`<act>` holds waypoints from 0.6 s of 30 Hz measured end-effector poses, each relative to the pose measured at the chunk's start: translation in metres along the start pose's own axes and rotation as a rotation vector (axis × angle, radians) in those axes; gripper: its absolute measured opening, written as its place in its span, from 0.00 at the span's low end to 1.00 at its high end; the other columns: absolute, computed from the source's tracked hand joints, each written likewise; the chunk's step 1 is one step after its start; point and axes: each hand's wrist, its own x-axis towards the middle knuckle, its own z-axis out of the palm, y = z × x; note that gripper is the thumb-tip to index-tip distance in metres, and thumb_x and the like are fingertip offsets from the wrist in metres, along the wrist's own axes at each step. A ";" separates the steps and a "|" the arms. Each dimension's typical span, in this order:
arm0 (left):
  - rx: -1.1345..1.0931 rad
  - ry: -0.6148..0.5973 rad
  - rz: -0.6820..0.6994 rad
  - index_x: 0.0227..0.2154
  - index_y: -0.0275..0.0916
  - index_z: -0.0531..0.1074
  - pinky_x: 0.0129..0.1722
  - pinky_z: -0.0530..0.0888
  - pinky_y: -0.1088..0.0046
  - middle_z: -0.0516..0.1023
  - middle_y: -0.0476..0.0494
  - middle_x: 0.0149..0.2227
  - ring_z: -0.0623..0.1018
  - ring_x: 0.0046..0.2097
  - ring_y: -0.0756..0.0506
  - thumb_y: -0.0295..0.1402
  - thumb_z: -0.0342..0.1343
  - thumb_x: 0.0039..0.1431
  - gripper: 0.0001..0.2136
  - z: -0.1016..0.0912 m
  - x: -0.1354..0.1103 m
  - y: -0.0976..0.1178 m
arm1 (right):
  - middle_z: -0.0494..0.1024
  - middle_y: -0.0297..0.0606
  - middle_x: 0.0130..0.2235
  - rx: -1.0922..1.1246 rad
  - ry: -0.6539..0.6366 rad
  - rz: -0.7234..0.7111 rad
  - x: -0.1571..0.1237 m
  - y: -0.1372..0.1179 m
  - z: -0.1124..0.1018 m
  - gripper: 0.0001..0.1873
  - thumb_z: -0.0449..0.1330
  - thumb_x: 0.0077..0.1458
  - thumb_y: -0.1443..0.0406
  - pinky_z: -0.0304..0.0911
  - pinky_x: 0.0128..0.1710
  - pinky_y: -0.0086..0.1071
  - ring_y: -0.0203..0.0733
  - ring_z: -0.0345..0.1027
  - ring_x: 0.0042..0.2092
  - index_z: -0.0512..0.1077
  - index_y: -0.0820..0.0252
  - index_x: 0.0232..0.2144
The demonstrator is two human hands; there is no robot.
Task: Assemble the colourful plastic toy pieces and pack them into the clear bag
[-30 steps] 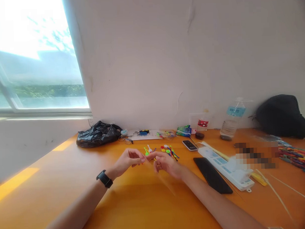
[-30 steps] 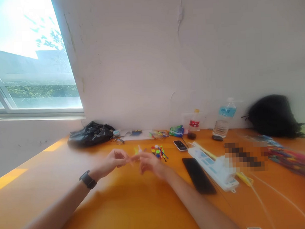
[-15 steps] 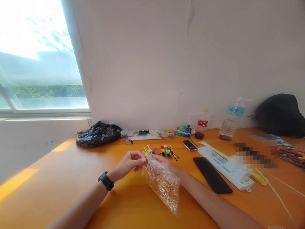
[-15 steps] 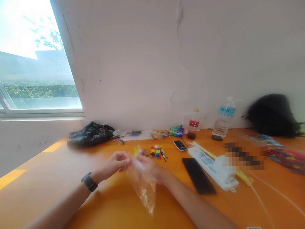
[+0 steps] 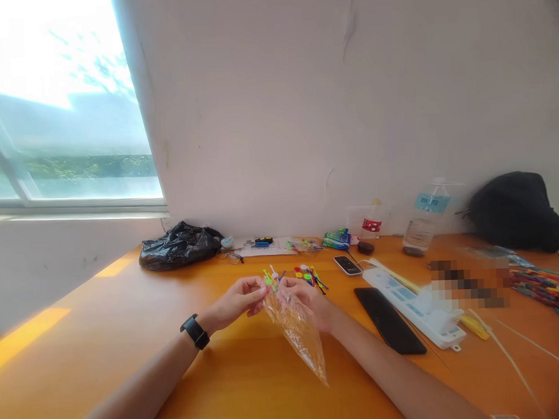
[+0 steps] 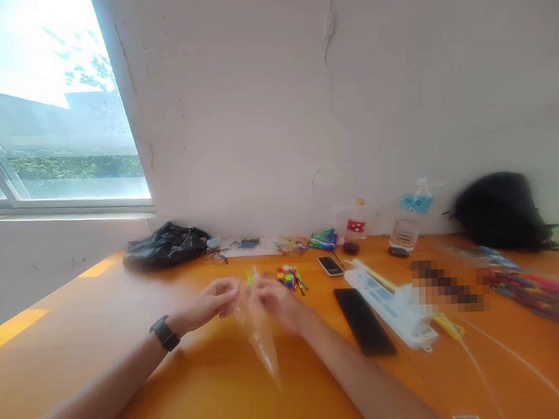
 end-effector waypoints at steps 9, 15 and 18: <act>0.007 0.093 -0.008 0.39 0.38 0.76 0.33 0.67 0.76 0.77 0.45 0.35 0.74 0.34 0.49 0.49 0.65 0.58 0.18 0.003 0.003 -0.006 | 0.80 0.39 0.31 -0.028 -0.129 0.001 -0.009 -0.013 0.001 0.16 0.69 0.54 0.56 0.63 0.38 0.34 0.40 0.72 0.33 0.70 0.59 0.27; -0.167 0.361 0.122 0.52 0.39 0.74 0.37 0.72 0.73 0.79 0.38 0.47 0.78 0.41 0.45 0.55 0.56 0.64 0.25 -0.004 0.010 -0.006 | 0.82 0.40 0.37 -0.028 0.301 -0.197 0.003 -0.011 -0.008 0.18 0.71 0.53 0.54 0.69 0.43 0.36 0.41 0.77 0.37 0.69 0.58 0.30; -0.250 0.418 0.181 0.52 0.41 0.72 0.39 0.74 0.72 0.78 0.39 0.49 0.79 0.43 0.45 0.59 0.50 0.65 0.28 -0.011 0.012 -0.005 | 0.82 0.39 0.38 -0.027 0.403 -0.270 0.007 -0.012 -0.011 0.18 0.72 0.52 0.54 0.70 0.48 0.41 0.44 0.78 0.42 0.70 0.57 0.32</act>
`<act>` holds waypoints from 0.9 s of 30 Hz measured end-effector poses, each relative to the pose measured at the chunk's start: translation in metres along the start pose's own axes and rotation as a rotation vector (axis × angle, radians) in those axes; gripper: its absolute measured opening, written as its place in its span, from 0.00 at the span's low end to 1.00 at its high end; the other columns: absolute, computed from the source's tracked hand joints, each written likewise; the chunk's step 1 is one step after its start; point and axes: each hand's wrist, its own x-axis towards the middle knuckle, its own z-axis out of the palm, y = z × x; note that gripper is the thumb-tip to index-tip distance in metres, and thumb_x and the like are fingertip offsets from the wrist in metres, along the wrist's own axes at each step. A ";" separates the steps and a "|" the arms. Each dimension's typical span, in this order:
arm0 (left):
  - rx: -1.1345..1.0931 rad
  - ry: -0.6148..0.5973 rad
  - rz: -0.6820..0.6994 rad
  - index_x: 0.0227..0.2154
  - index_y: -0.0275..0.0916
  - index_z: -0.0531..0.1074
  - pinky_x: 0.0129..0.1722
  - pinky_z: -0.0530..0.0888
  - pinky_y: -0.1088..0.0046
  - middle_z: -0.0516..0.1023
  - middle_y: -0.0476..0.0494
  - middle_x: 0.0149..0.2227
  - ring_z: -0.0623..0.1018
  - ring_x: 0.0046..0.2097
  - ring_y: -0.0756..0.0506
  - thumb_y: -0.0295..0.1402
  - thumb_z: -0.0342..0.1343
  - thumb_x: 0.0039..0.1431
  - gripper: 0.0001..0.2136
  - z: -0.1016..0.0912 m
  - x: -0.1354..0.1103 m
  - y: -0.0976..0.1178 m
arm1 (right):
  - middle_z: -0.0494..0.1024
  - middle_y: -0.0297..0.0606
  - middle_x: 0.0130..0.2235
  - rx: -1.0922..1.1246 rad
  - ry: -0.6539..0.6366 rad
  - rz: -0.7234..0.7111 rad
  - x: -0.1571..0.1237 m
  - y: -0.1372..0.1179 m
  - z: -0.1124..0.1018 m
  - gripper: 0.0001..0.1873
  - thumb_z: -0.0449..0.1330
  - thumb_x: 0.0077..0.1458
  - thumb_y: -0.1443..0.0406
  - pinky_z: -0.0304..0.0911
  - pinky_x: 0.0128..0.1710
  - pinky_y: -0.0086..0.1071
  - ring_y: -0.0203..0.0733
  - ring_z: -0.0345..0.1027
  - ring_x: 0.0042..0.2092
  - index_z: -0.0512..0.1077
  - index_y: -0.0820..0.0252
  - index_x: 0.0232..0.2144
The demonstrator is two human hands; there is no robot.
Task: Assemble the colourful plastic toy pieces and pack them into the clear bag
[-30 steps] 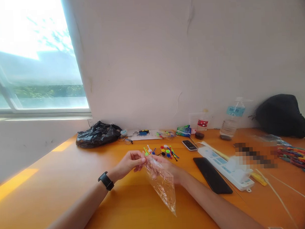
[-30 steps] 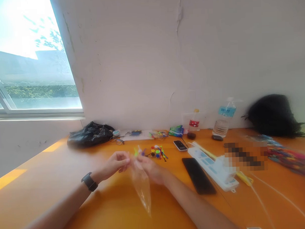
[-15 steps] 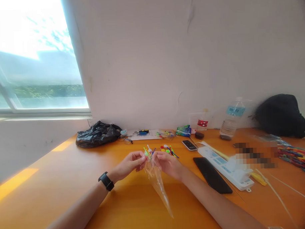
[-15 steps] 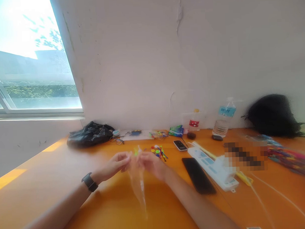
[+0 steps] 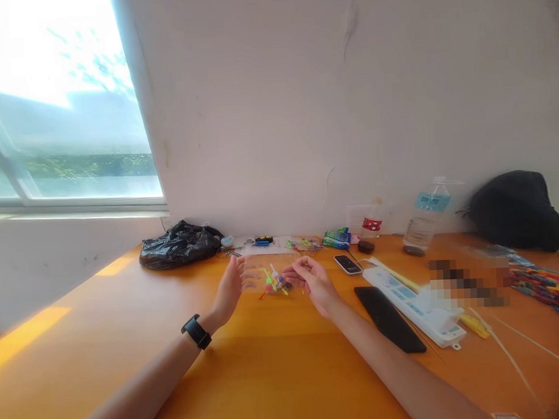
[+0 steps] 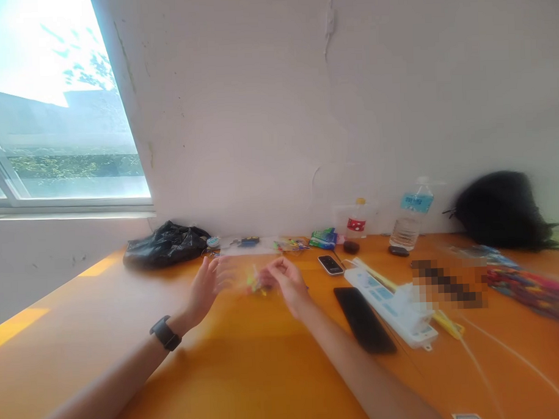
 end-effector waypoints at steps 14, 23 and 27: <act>0.214 -0.117 0.068 0.54 0.37 0.68 0.37 0.73 0.67 0.79 0.37 0.41 0.79 0.36 0.43 0.58 0.46 0.67 0.29 0.019 -0.015 0.000 | 0.69 0.45 0.65 0.037 -0.641 0.359 -0.021 -0.033 0.013 0.40 0.59 0.53 0.38 0.57 0.63 0.48 0.55 0.60 0.67 0.72 0.52 0.59; 0.841 -0.033 0.559 0.69 0.42 0.56 0.67 0.55 0.50 0.62 0.30 0.67 0.61 0.67 0.29 0.56 0.59 0.59 0.41 0.012 -0.029 -0.003 | 0.69 0.44 0.65 0.132 -0.662 0.380 -0.021 -0.025 0.011 0.45 0.54 0.55 0.33 0.50 0.66 0.48 0.53 0.57 0.68 0.65 0.48 0.65; 1.250 -0.342 0.743 0.72 0.40 0.53 0.69 0.45 0.44 0.59 0.27 0.70 0.55 0.69 0.21 0.55 0.68 0.47 0.53 0.015 -0.033 -0.004 | 0.70 0.45 0.64 0.127 -0.666 0.392 -0.019 -0.015 0.007 0.43 0.52 0.55 0.33 0.50 0.66 0.47 0.52 0.58 0.67 0.68 0.50 0.63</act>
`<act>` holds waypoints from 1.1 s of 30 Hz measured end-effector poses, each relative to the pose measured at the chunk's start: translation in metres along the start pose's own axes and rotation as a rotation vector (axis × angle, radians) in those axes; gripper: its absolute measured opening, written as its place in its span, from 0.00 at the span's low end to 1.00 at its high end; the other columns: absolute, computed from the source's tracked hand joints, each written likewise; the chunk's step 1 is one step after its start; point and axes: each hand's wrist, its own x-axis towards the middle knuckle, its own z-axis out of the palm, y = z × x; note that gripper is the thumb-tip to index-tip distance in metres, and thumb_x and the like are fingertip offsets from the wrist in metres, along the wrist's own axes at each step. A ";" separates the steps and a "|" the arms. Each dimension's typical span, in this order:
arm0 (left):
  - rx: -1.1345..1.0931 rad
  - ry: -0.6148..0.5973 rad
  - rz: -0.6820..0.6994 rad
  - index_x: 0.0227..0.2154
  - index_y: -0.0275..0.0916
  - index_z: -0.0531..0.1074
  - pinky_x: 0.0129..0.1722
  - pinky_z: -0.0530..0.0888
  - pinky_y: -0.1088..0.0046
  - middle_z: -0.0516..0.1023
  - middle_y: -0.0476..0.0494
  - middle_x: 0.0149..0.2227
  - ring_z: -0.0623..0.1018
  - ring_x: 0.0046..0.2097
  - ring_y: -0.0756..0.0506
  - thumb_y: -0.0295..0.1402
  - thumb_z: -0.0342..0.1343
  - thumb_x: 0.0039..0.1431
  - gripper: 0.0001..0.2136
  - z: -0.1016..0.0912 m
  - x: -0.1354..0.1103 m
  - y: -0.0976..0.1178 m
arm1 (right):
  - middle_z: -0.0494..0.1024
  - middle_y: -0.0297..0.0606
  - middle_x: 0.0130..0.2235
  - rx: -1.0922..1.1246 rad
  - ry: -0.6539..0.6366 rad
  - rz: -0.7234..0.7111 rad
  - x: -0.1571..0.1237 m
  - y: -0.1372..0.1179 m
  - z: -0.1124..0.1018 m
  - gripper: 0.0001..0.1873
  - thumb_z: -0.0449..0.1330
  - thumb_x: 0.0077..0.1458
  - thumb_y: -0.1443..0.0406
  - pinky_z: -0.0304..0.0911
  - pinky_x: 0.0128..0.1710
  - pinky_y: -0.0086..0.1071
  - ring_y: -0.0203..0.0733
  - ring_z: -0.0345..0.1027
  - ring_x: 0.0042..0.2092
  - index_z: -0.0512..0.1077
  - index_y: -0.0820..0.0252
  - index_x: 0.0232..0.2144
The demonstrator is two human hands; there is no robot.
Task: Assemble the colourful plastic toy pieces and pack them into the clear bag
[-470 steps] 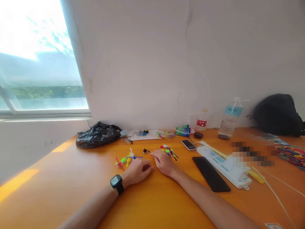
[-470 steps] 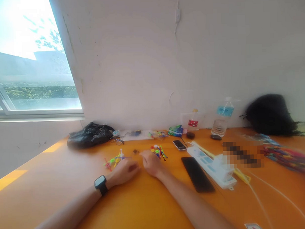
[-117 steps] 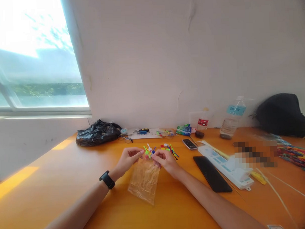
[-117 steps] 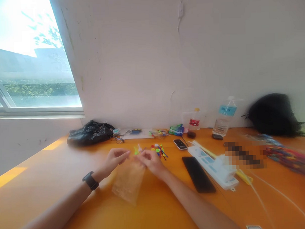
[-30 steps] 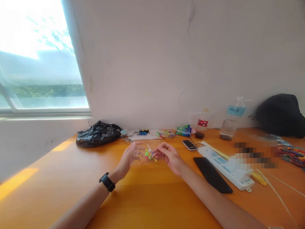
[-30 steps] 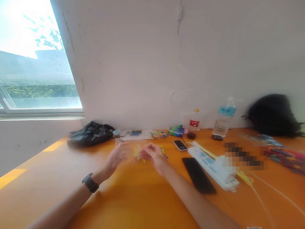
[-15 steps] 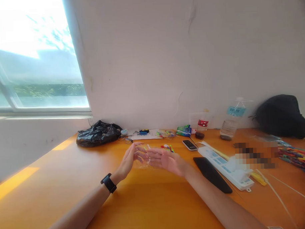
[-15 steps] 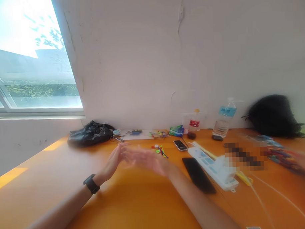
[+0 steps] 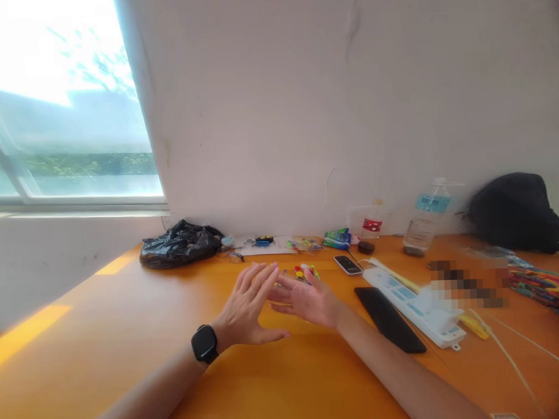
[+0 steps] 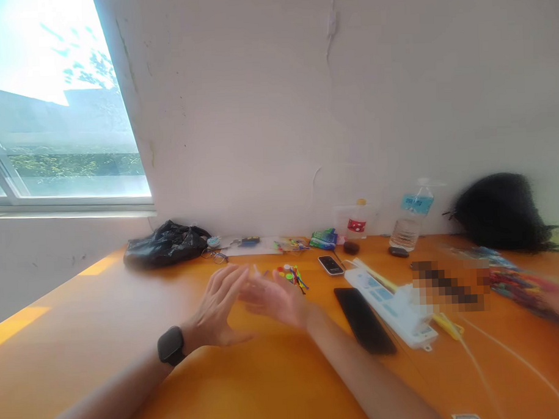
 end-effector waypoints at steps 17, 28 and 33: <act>0.438 0.077 -0.085 0.70 0.40 0.53 0.65 0.58 0.49 0.74 0.36 0.58 0.72 0.59 0.34 0.27 0.54 0.58 0.36 0.021 0.005 -0.020 | 0.81 0.48 0.45 -0.203 0.236 -0.187 0.009 0.006 -0.017 0.37 0.49 0.61 0.36 0.64 0.54 0.44 0.49 0.74 0.48 0.78 0.60 0.44; 0.144 0.349 -0.382 0.62 0.42 0.60 0.55 0.69 0.54 0.74 0.39 0.52 0.74 0.54 0.36 0.38 0.61 0.59 0.29 0.007 -0.006 -0.063 | 0.78 0.36 0.30 -1.399 0.768 -0.199 0.011 0.031 -0.040 0.13 0.60 0.61 0.56 0.55 0.32 0.31 0.39 0.68 0.32 0.73 0.58 0.30; 0.026 0.307 -0.318 0.63 0.43 0.59 0.59 0.68 0.55 0.72 0.39 0.54 0.73 0.56 0.38 0.38 0.61 0.60 0.29 0.012 -0.006 -0.051 | 0.78 0.34 0.30 -1.639 0.752 -0.010 0.010 0.040 -0.038 0.11 0.64 0.57 0.59 0.48 0.30 0.30 0.38 0.68 0.31 0.71 0.58 0.26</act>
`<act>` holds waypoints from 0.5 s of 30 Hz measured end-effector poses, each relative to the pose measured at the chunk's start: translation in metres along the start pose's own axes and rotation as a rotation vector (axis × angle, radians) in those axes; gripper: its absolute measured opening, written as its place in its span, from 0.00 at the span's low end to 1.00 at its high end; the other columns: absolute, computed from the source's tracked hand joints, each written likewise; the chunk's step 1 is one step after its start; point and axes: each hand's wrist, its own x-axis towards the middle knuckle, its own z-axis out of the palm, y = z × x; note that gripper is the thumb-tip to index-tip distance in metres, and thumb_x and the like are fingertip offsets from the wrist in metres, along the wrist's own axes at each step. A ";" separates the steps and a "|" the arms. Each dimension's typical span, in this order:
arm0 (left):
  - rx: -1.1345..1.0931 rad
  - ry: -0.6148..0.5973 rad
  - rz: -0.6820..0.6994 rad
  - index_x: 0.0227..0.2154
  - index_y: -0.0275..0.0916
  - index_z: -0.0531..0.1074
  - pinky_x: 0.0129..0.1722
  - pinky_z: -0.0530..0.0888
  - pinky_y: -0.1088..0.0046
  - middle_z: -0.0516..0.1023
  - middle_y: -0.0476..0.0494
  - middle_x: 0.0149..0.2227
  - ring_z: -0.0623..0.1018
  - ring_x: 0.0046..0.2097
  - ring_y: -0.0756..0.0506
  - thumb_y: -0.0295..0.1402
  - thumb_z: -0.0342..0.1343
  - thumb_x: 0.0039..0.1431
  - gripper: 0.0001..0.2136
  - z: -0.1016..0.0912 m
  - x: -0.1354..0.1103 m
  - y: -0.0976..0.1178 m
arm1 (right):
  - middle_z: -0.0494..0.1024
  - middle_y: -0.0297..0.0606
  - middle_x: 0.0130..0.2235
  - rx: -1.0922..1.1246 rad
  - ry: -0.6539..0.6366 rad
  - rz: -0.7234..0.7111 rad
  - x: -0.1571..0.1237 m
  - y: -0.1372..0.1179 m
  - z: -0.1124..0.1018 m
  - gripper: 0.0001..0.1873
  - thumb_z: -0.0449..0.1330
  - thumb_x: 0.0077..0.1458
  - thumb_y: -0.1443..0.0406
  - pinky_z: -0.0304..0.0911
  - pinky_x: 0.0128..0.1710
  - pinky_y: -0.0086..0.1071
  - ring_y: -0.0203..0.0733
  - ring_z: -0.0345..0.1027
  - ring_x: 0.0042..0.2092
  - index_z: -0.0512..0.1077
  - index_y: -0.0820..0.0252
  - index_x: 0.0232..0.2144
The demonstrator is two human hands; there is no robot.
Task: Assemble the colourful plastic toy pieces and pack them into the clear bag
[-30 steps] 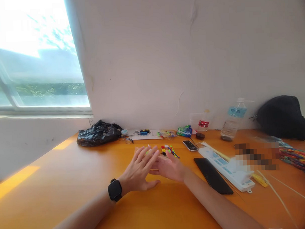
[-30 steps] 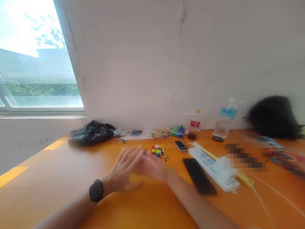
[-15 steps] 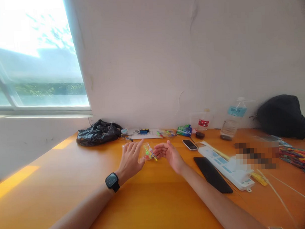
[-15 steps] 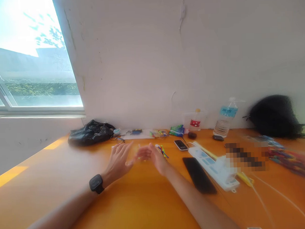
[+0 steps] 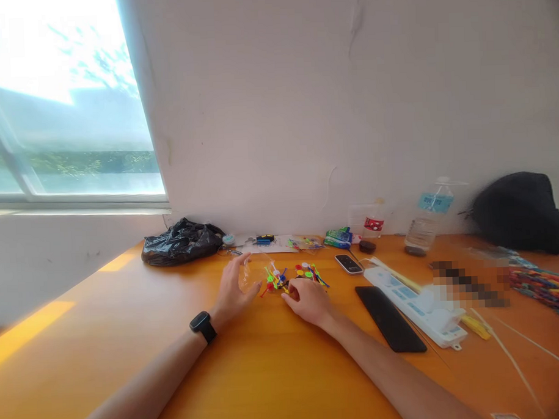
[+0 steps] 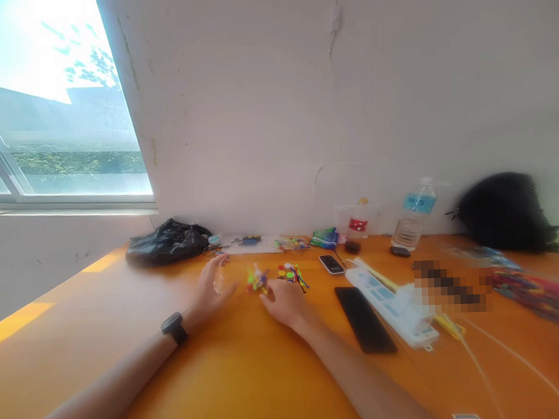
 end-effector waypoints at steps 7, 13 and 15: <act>-0.023 -0.016 -0.007 0.62 0.44 0.61 0.59 0.68 0.55 0.73 0.39 0.54 0.73 0.56 0.37 0.37 0.61 0.60 0.29 -0.001 0.000 0.007 | 0.78 0.34 0.30 0.003 -0.037 -0.013 0.002 0.004 0.007 0.10 0.59 0.62 0.62 0.48 0.31 0.30 0.37 0.69 0.32 0.73 0.58 0.29; -0.046 -0.024 -0.003 0.63 0.44 0.60 0.58 0.68 0.53 0.72 0.38 0.53 0.73 0.55 0.37 0.39 0.59 0.61 0.28 0.001 -0.001 0.002 | 0.79 0.34 0.30 0.003 0.019 -0.027 0.003 0.004 0.010 0.12 0.57 0.64 0.62 0.49 0.32 0.31 0.37 0.70 0.32 0.72 0.58 0.28; -0.043 -0.023 -0.001 0.62 0.44 0.60 0.58 0.68 0.54 0.72 0.38 0.53 0.73 0.54 0.37 0.40 0.59 0.62 0.28 0.001 -0.001 0.002 | 0.79 0.34 0.31 -0.001 0.037 -0.048 0.004 0.003 0.010 0.12 0.56 0.65 0.63 0.49 0.32 0.31 0.37 0.70 0.33 0.72 0.58 0.28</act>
